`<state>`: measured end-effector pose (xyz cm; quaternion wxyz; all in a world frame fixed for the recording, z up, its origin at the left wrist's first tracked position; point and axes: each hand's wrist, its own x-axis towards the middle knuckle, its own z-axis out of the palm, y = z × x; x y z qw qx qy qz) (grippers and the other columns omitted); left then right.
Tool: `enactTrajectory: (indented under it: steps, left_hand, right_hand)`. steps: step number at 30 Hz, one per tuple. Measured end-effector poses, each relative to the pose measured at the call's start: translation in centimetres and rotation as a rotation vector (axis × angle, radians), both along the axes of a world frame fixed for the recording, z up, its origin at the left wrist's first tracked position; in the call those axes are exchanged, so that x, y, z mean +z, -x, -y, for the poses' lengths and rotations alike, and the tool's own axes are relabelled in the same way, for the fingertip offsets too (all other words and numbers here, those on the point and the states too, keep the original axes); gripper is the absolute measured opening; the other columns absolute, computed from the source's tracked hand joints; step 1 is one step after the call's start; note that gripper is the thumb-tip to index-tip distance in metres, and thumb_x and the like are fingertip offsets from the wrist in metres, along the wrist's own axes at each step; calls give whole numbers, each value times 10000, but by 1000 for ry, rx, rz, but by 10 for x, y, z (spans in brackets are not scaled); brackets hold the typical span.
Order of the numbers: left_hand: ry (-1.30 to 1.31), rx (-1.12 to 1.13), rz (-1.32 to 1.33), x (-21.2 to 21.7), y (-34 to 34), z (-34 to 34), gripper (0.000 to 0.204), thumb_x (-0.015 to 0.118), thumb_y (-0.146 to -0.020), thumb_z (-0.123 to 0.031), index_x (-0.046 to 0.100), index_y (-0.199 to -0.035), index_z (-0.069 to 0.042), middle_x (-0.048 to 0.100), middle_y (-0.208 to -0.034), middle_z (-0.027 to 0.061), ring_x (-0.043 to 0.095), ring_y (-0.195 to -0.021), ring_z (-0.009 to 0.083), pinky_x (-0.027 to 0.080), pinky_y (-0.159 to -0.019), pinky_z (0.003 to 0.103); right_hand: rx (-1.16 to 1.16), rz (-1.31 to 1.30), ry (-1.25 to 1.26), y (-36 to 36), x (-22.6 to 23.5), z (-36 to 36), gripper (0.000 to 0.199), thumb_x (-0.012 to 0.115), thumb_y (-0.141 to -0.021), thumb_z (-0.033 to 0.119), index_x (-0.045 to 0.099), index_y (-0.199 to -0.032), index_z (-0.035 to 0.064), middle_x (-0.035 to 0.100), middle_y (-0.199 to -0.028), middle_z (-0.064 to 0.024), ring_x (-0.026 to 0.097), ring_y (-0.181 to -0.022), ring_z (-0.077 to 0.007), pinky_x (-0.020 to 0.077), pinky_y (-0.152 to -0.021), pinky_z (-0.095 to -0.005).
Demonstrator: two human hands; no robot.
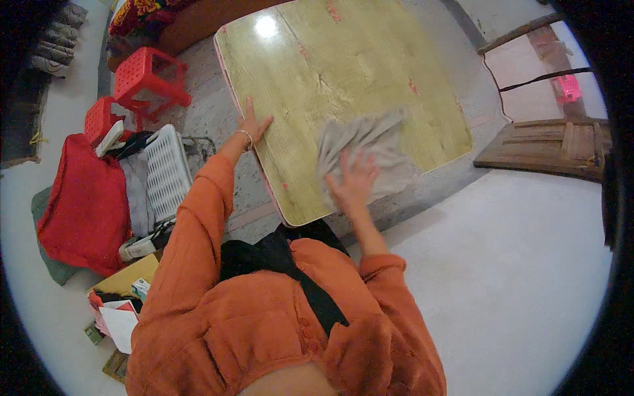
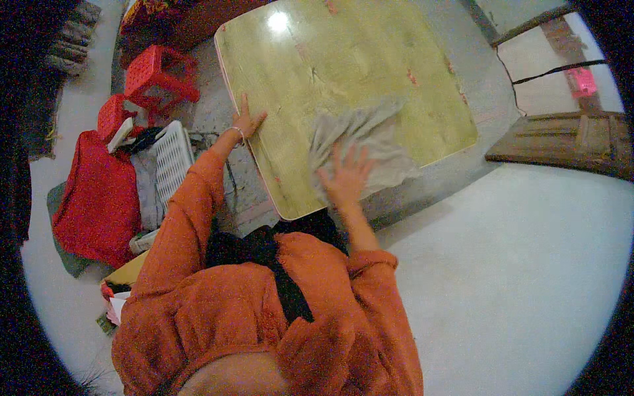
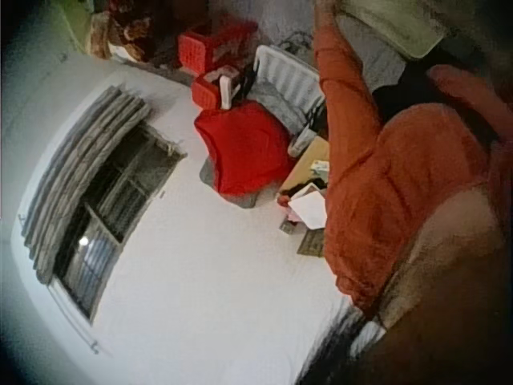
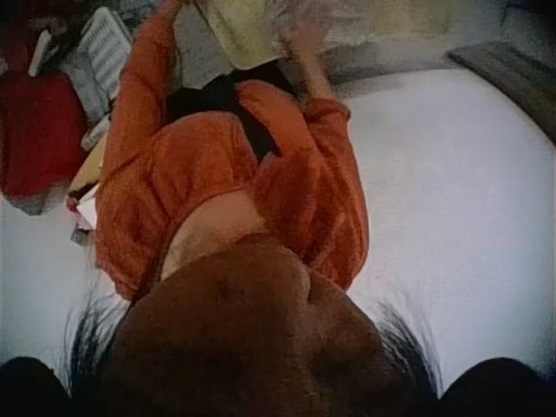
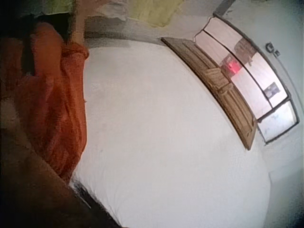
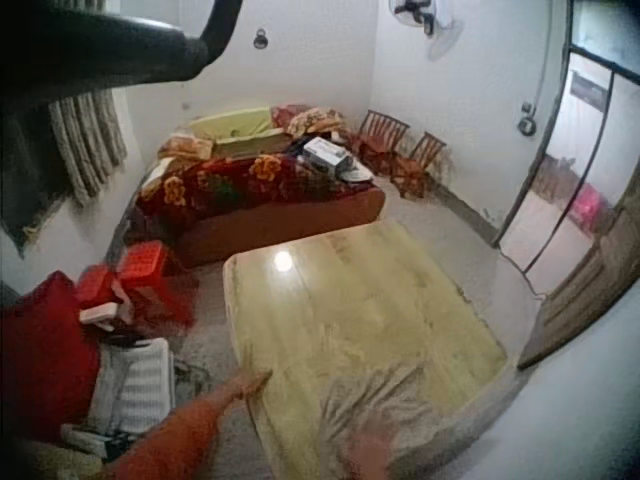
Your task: The person walks into a room and begins wiping a large, light-colored table with a grey cloth. They systematically clean the entire surface of the table using circular and sweeping motions.
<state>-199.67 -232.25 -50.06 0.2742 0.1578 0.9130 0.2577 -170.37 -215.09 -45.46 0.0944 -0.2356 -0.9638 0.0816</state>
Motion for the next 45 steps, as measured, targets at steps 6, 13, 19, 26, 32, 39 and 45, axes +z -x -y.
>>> enactTrajectory:
  steps: [6, 13, 19, 26, 32, 39, 45]
  left_hand:
    - [-139, 16, -4, -18, 7, 9, 1000, 556, -813, -551, -161, -1435, -236, 171, -1477, 238, 171, -1312, 520, 169, -1092, 495]
    - [276, 169, 35, -15, -19, -13, 1031, 543, -788, -603, -174, -1431, -234, -62, -1485, 255, 88, -1312, 555, 139, -1097, 508]
    - [448, 152, 2, 30, -70, -40, 1138, 566, -665, -733, -178, -1421, -321, -208, -1425, 328, 91, -1296, 582, 172, -1066, 560]
    - [427, 304, 10, 26, -74, -34, 1210, 619, -582, -761, -167, -1415, -371, -225, -1440, 284, 170, -1270, 596, 269, -1017, 571]
    - [386, 291, 11, 26, -72, -42, 1215, 627, -574, -764, -160, -1415, -376, -224, -1435, 297, 138, -1284, 589, 251, -1019, 581]
    - [367, 299, 4, 34, -74, -44, 1218, 635, -589, -745, -146, -1429, -335, -199, -1432, 321, 87, -1311, 559, 219, -1033, 585]
    - [419, 283, 39, 44, -75, -45, 1229, 631, -571, -765, -165, -1418, -365, -199, -1443, 301, 194, -1257, 602, 284, -997, 580]
  right_hand:
    - [82, 26, 67, -11, -1, -17, 711, 543, -793, 549, 360, -1394, 215, 243, -1481, -111, 174, -1359, -390, 114, -1066, -597]
    - [-338, -13, -91, -2, -17, -198, 703, 498, -833, 521, 316, -1417, 175, 260, -1468, -166, 181, -1359, -391, 107, -1080, -564]
    - [38, 93, 58, -16, 14, -123, 734, 552, -779, 540, 374, -1377, 153, 247, -1467, -172, 148, -1338, -463, 101, -1066, -597]
    - [-208, 150, -60, -35, -8, -261, 728, 522, -813, 499, 338, -1400, 110, 245, -1472, -172, 178, -1360, -384, 121, -1072, -580]
    - [-509, 104, -191, -17, -24, -351, 723, 474, -841, 505, 317, -1403, 79, 224, -1473, -198, 136, -1348, -452, 120, -1046, -621]
    - [8, 135, 67, -55, 1, -256, 807, 524, -788, 570, 321, -1406, 93, 162, -1494, -190, 125, -1369, -402, 111, -1073, -574]
    - [-477, 113, -42, -36, -20, -361, 761, 504, -804, 586, 336, -1405, 151, 190, -1487, -183, 137, -1352, -440, 114, -1051, -612]
